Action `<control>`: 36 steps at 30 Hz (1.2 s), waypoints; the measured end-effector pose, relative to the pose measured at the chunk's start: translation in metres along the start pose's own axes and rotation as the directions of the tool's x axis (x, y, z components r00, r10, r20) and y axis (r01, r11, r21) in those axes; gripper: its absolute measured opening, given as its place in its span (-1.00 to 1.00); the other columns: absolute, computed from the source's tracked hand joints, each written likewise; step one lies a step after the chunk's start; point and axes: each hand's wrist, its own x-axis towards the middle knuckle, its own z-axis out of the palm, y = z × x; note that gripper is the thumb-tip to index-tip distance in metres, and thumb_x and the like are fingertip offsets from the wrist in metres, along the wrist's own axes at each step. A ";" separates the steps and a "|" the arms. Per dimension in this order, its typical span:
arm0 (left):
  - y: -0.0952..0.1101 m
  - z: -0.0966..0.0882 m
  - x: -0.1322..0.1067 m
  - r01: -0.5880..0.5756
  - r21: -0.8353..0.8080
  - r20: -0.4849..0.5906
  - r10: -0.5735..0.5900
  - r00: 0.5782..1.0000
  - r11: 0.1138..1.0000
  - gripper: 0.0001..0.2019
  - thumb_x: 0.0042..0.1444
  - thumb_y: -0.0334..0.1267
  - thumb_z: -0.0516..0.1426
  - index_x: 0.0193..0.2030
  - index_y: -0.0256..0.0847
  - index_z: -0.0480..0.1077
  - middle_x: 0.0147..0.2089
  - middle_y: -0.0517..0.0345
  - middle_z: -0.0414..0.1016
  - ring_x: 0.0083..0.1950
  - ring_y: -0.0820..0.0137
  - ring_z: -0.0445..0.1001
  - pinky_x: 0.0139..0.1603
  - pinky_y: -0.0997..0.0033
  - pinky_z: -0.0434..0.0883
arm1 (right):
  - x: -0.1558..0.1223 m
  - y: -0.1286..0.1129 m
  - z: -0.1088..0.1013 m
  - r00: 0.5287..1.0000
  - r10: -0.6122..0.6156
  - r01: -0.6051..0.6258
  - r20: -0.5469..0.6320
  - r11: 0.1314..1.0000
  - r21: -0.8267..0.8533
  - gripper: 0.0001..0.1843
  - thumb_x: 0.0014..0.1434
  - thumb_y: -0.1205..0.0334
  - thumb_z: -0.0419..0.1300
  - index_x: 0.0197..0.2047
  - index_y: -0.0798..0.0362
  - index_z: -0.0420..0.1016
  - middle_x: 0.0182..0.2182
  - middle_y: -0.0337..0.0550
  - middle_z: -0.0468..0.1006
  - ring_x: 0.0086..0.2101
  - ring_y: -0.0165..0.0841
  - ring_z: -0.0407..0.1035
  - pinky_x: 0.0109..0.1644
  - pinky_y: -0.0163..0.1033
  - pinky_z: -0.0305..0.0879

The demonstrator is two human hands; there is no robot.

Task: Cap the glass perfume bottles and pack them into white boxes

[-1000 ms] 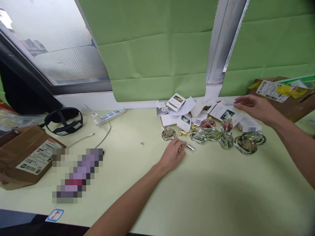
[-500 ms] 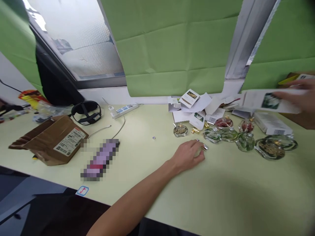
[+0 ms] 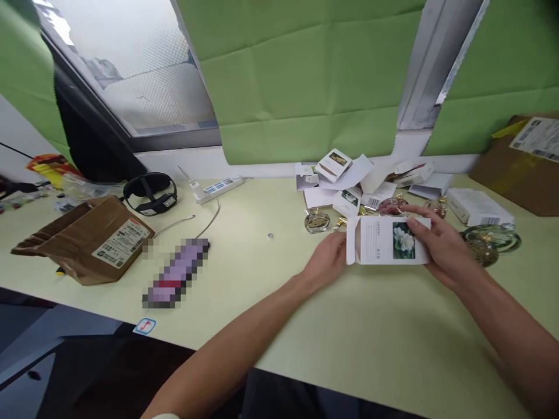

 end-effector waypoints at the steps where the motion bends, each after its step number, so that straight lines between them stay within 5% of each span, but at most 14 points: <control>1: 0.000 -0.002 0.000 0.053 -0.116 -0.062 -0.061 0.996 0.992 -0.69 0.37 -0.16 -0.08 0.08 -0.18 0.36 -0.15 0.04 0.51 -0.17 0.31 0.47 -0.12 0.30 0.43 | -0.002 0.003 -0.003 1.000 0.019 -0.020 -0.011 1.000 -0.010 -0.51 0.01 -0.02 0.42 0.03 -0.29 0.47 -0.18 -0.22 0.65 -0.28 -0.20 0.58 -0.33 -0.17 0.57; 3: 0.001 -0.005 -0.001 0.119 -0.300 -0.125 -0.162 0.979 0.946 -0.60 0.40 -0.04 -0.16 0.13 -0.20 0.33 -0.25 0.09 0.48 -0.30 0.37 0.43 -0.22 0.34 0.41 | -0.001 0.010 -0.016 0.999 0.031 -0.032 -0.044 0.999 -0.038 -0.50 0.02 -0.04 0.40 0.04 -0.31 0.43 -0.23 -0.23 0.66 -0.27 -0.14 0.58 -0.32 -0.10 0.58; 6: 0.004 -0.007 -0.005 0.147 -0.367 -0.069 -0.185 0.980 0.918 -0.49 0.38 0.10 -0.18 0.26 -0.14 0.24 -0.29 0.12 0.46 -0.31 0.36 0.41 -0.21 0.32 0.40 | 0.002 0.017 -0.023 0.998 -0.002 -0.003 -0.070 0.998 -0.069 -0.49 0.03 -0.07 0.38 0.05 -0.32 0.39 -0.26 -0.25 0.65 -0.26 -0.08 0.59 -0.27 -0.02 0.59; 13: 0.010 -0.003 -0.012 0.141 -0.382 0.067 -0.125 0.990 0.913 -0.41 0.39 0.09 -0.17 0.46 -0.05 -0.08 0.05 0.01 0.47 -0.01 0.23 0.45 0.09 0.19 0.37 | 0.000 0.018 -0.017 0.999 -0.031 0.025 -0.043 0.991 -0.128 -0.48 0.04 -0.11 0.36 0.06 -0.33 0.39 -0.04 -0.22 0.60 -0.25 -0.12 0.57 -0.37 -0.10 0.56; 24: 0.002 -0.005 -0.011 0.024 -0.361 0.021 -0.017 1.000 0.932 -0.47 0.37 0.08 -0.14 0.42 0.04 -0.08 -0.22 0.12 0.32 -0.29 0.38 0.33 -0.23 0.32 0.42 | 0.001 0.015 -0.017 0.996 0.015 -0.016 -0.084 1.000 -0.015 -0.55 0.03 -0.10 0.38 0.00 -0.31 0.45 -0.31 -0.25 0.64 -0.32 -0.18 0.58 -0.40 -0.14 0.58; 31: 0.000 -0.005 -0.012 -0.006 -0.401 0.063 0.034 0.997 0.916 -0.55 0.36 0.08 -0.11 0.31 0.04 -0.04 -0.14 0.09 0.30 -0.22 0.35 0.36 -0.25 0.32 0.41 | 0.000 0.013 -0.017 0.994 0.022 -0.027 -0.104 0.999 -0.046 -0.52 0.00 -0.11 0.40 0.01 -0.31 0.46 -0.35 -0.25 0.62 -0.37 -0.23 0.56 -0.47 -0.23 0.54; 36: -0.002 -0.012 -0.009 -0.036 -0.377 0.059 0.063 0.996 0.926 -0.67 0.33 0.09 -0.06 0.07 -0.05 0.11 -0.04 0.05 0.27 -0.19 0.35 0.31 -0.23 0.32 0.37 | 0.002 0.013 -0.019 0.996 0.015 -0.022 -0.086 0.997 -0.074 -0.50 0.01 -0.10 0.39 0.02 -0.28 0.45 -0.33 -0.25 0.62 -0.41 -0.26 0.54 -0.51 -0.27 0.48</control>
